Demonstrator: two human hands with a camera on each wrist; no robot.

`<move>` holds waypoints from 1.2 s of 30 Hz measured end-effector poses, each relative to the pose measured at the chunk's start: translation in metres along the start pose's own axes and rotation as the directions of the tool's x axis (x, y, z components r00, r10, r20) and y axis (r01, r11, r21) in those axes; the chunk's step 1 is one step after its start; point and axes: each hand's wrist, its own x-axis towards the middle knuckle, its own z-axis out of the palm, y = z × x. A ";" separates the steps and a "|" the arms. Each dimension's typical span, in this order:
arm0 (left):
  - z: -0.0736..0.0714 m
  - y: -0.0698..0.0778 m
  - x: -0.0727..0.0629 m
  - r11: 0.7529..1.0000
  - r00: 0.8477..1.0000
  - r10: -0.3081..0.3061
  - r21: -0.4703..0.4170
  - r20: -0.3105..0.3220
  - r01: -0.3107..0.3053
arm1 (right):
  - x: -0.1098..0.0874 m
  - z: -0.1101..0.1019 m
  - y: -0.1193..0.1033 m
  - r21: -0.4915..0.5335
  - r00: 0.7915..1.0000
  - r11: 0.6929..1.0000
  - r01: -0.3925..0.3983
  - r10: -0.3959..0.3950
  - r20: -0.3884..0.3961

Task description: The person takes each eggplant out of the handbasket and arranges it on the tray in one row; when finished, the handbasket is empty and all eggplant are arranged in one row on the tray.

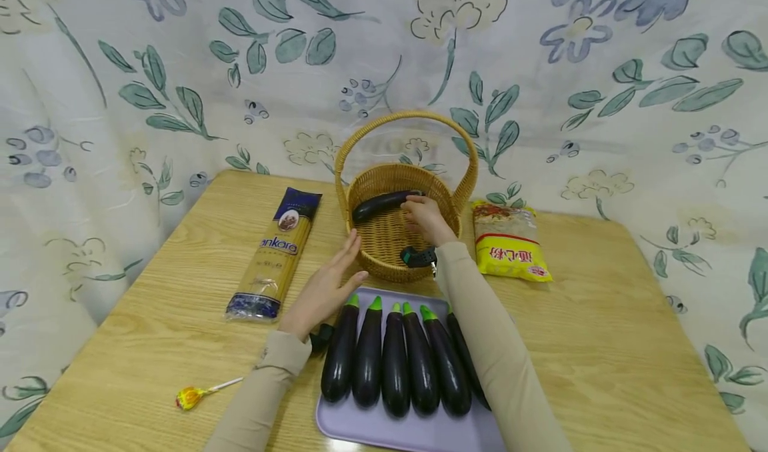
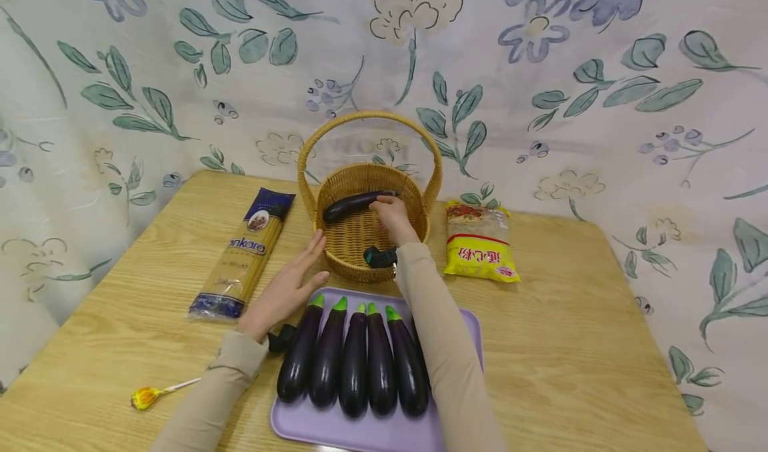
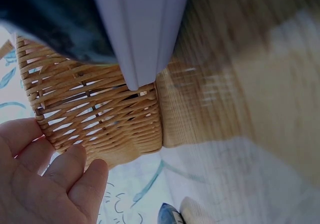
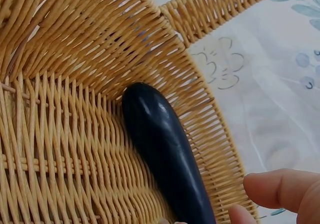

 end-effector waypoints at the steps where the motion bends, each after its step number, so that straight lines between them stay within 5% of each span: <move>1: 0.000 0.000 0.000 1.000 1.000 -0.003 -0.002 0.002 0.003 | 0.001 0.000 0.000 0.000 1.000 1.000 -0.002 0.002 -0.001; 36: 0.000 0.000 -0.003 1.000 1.000 0.003 0.021 -0.005 -0.003 | 0.022 0.014 -0.008 -0.022 1.000 1.000 -0.019 0.019 0.021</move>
